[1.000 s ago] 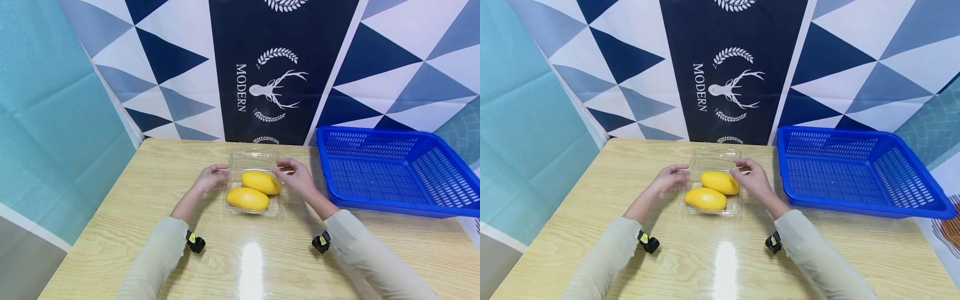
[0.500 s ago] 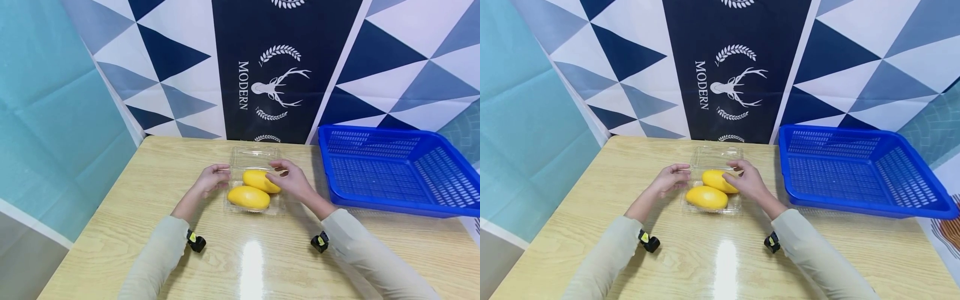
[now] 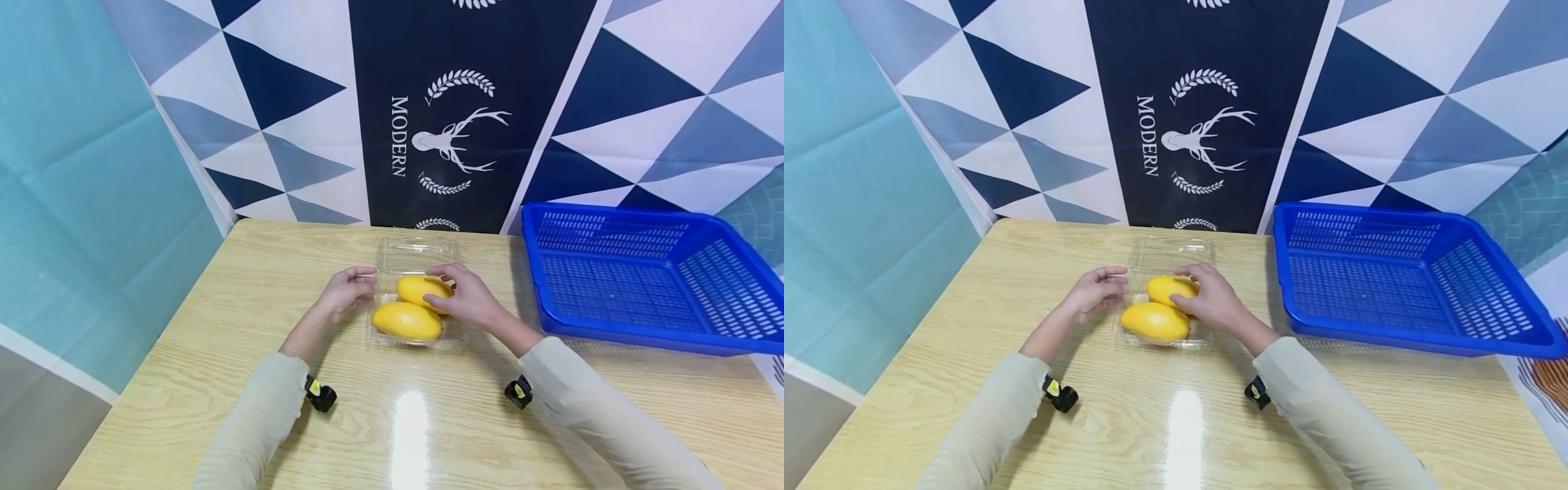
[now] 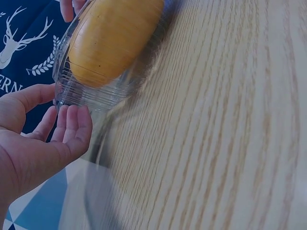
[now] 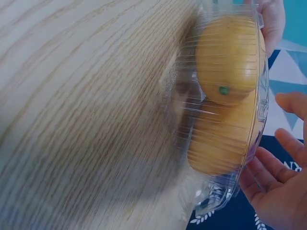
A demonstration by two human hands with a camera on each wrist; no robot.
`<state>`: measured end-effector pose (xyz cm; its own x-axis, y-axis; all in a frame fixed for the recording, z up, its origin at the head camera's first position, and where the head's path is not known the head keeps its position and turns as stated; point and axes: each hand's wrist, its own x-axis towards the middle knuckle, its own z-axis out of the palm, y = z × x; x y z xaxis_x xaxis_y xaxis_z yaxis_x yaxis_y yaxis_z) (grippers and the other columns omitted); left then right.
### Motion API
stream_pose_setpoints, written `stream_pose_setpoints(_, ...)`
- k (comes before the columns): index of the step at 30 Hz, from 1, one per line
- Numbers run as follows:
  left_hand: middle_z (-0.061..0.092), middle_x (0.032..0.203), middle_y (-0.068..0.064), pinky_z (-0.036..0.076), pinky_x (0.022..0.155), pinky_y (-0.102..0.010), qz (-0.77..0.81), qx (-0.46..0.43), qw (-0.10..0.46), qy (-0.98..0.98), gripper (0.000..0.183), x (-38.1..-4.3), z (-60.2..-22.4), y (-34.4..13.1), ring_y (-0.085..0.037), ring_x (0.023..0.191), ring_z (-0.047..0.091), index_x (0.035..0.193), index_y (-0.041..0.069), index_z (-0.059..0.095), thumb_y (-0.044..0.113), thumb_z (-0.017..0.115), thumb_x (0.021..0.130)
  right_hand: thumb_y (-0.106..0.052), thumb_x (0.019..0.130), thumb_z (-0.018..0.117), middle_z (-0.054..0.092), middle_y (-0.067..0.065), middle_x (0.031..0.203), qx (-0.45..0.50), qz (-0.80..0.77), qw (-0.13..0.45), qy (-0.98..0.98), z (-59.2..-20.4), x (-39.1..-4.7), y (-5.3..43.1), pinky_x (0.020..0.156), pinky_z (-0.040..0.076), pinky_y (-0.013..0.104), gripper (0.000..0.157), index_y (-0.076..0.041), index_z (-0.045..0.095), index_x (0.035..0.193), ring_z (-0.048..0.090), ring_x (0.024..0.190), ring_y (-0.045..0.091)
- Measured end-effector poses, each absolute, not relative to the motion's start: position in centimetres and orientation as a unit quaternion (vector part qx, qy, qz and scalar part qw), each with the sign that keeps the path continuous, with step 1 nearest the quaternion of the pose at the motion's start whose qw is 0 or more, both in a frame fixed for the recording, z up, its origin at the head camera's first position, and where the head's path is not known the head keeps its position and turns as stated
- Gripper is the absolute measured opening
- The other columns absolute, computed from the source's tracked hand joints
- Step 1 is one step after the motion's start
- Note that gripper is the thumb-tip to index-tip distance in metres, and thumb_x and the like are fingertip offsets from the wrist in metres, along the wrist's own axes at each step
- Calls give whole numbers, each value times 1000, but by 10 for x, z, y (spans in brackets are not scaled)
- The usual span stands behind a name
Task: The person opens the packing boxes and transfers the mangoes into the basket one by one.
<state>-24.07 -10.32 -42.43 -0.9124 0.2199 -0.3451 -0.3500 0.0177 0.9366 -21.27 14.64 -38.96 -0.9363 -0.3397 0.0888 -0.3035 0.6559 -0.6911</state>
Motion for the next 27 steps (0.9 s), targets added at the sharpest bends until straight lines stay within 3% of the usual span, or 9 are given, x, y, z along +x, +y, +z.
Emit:
stream_pose_setpoints(9, 47, 133, -18, 48, 97, -41, 697, -50, 205, 685, 47, -239, -427, -103, -27, 112, 55, 134, 6, 45, 0, 57, 89, -26, 79, 74, 59, 12, 119, -182, -351, 25, 918, -393, -214, 144, 90, 48, 44, 49, -8, 59, 123, 54, 105, 29)
stream_pose_setpoints(18, 51, 126, -16, 50, 92, -37, 704, -58, 200, 679, 47, -241, -429, -102, -18, 94, 58, 133, 6, 47, -2, 57, 88, -26, 77, 75, 59, 14, 119, -204, -313, 20, 927, -395, -217, 142, 92, 46, 44, 53, -6, 58, 123, 53, 105, 29)
stream_pose_setpoints(27, 51, 126, -16, 52, 85, -31, 706, -55, 197, 678, 48, -242, -429, -102, -17, 91, 58, 133, 5, 46, -1, 58, 87, -23, 76, 76, 58, 16, 120, -230, -264, 25, 936, -391, -221, 143, 99, 41, 46, 55, -4, 58, 124, 50, 113, 32)
